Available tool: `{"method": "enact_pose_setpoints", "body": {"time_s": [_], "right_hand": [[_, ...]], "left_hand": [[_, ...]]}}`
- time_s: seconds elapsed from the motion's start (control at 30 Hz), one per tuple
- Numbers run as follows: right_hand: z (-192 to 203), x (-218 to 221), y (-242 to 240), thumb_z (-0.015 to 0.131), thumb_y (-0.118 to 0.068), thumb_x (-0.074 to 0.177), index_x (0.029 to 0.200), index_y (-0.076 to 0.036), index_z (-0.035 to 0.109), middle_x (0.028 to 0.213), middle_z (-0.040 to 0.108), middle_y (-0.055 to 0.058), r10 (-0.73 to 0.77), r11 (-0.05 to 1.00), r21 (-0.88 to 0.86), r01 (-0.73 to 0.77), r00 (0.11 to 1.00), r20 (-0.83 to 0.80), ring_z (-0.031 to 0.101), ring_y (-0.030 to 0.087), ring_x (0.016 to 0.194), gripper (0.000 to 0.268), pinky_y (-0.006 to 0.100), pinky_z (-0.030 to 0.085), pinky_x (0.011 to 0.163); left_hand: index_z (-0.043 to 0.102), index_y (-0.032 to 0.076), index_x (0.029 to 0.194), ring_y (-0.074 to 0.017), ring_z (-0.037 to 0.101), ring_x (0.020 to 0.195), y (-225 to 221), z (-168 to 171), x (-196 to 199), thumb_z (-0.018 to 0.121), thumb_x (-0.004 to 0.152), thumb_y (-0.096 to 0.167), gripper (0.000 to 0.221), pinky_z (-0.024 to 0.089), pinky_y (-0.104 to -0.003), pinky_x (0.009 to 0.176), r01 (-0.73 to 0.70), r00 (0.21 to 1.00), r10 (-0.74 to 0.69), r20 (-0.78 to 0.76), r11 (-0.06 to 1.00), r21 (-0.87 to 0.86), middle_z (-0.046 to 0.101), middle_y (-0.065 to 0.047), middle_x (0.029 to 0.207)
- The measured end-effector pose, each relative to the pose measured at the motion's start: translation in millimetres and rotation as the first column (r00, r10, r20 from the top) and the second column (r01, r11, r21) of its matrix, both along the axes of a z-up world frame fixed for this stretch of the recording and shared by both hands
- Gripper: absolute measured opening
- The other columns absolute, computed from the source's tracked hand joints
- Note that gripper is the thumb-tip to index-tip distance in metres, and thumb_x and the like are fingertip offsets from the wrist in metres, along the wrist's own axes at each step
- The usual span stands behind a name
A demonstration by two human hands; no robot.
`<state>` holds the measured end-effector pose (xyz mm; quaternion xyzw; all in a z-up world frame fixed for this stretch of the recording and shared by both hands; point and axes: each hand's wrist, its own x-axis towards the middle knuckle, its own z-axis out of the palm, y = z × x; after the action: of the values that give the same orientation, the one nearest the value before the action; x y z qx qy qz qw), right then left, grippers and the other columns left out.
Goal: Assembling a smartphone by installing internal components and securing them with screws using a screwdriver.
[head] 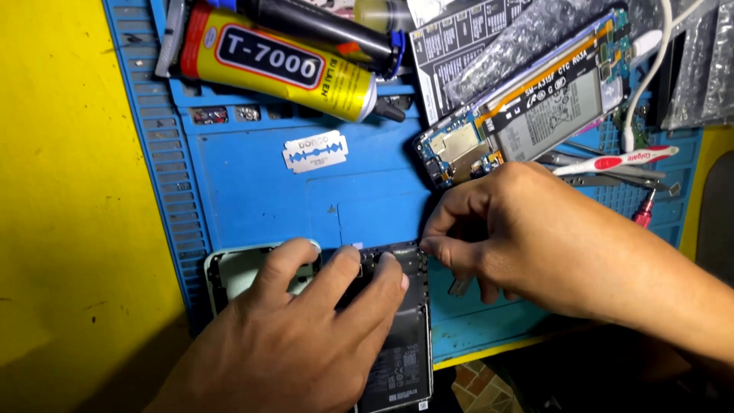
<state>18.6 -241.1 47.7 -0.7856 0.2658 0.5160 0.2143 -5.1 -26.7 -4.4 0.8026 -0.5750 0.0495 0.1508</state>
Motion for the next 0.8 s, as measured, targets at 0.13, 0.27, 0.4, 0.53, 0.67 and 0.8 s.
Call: {"method": "enact_pose_setpoints", "body": {"time_s": [0.13, 0.27, 0.4, 0.53, 0.67, 0.8], "right_hand": [[-0.9, 8.9, 1.7, 0.075, -0.011, 0.093, 0.078, -0.002, 0.083, 0.059, 0.076, 0.013, -0.126, 0.991, 0.036, 0.126, 0.992, -0.025, 0.064, 0.022, 0.041, 0.019, 0.030, 0.050, 0.043], [-0.3, 17.1, 3.8, 0.074, -0.008, 0.093, 0.077, 0.003, 0.082, 0.058, 0.075, 0.016, -0.176, 0.983, 0.040, 0.180, 0.981, -0.085, 0.066, 0.025, 0.042, 0.021, 0.032, 0.049, 0.043], [-5.4, 17.1, 1.7, 0.073, -0.003, 0.091, 0.075, 0.007, 0.081, 0.055, 0.074, 0.019, -0.203, 0.975, 0.080, 0.209, 0.976, -0.079, 0.063, 0.027, 0.038, 0.020, 0.033, 0.049, 0.038], [-6.9, 17.6, 2.1, 0.074, -0.004, 0.092, 0.078, 0.007, 0.082, 0.056, 0.074, 0.020, -0.234, 0.969, 0.062, 0.241, 0.967, -0.096, 0.062, 0.027, 0.039, 0.020, 0.034, 0.050, 0.038], [-7.6, 16.6, 3.8, 0.075, -0.002, 0.092, 0.079, 0.008, 0.083, 0.057, 0.073, 0.021, -0.273, 0.959, 0.048, 0.278, 0.958, -0.088, 0.062, 0.028, 0.039, 0.018, 0.035, 0.050, 0.038], [-7.1, 12.0, 3.8, 0.074, -0.002, 0.089, 0.076, 0.005, 0.082, 0.055, 0.072, 0.018, -0.268, 0.962, 0.038, 0.271, 0.961, -0.066, 0.059, 0.025, 0.038, 0.016, 0.033, 0.047, 0.040]], "left_hand": [[0.076, 0.015, 0.110, -0.0236, 0.061, 0.102, 1.0, -2.9, -0.9, 0.042, 0.104, 0.023, 0.036, 0.041, -0.042, 0.086, 0.003, 0.999, -0.004, -0.045, 1.000, -0.008, 0.067, 0.002, 0.121], [0.076, 0.016, 0.108, -0.0192, 0.062, 0.101, 1.7, -8.5, -0.2, 0.043, 0.105, 0.026, 0.035, 0.040, -0.039, 0.089, -0.020, 1.000, 0.020, 0.001, 0.999, -0.040, 0.067, 0.003, 0.120], [0.074, 0.018, 0.106, -0.0155, 0.062, 0.100, 0.6, -11.7, -1.7, 0.042, 0.105, 0.032, 0.035, 0.038, -0.037, 0.090, -0.067, 0.997, 0.068, 0.041, 0.997, -0.031, 0.066, 0.008, 0.116], [0.075, 0.019, 0.107, -0.0144, 0.062, 0.099, 0.4, -13.8, -1.0, 0.041, 0.104, 0.032, 0.037, 0.039, -0.035, 0.087, -0.074, 0.996, 0.076, 0.054, 0.997, -0.039, 0.066, 0.009, 0.115], [0.074, 0.017, 0.106, -0.0135, 0.062, 0.097, 0.2, -14.4, -1.7, 0.043, 0.104, 0.032, 0.035, 0.039, -0.034, 0.087, -0.093, 0.995, 0.095, 0.033, 0.994, -0.051, 0.066, 0.009, 0.111], [0.074, 0.019, 0.110, -0.0123, 0.062, 0.096, -0.7, -15.0, -2.1, 0.044, 0.102, 0.032, 0.033, 0.040, -0.033, 0.088, -0.111, 0.993, 0.113, 0.041, 0.993, -0.051, 0.066, 0.008, 0.106]]}}
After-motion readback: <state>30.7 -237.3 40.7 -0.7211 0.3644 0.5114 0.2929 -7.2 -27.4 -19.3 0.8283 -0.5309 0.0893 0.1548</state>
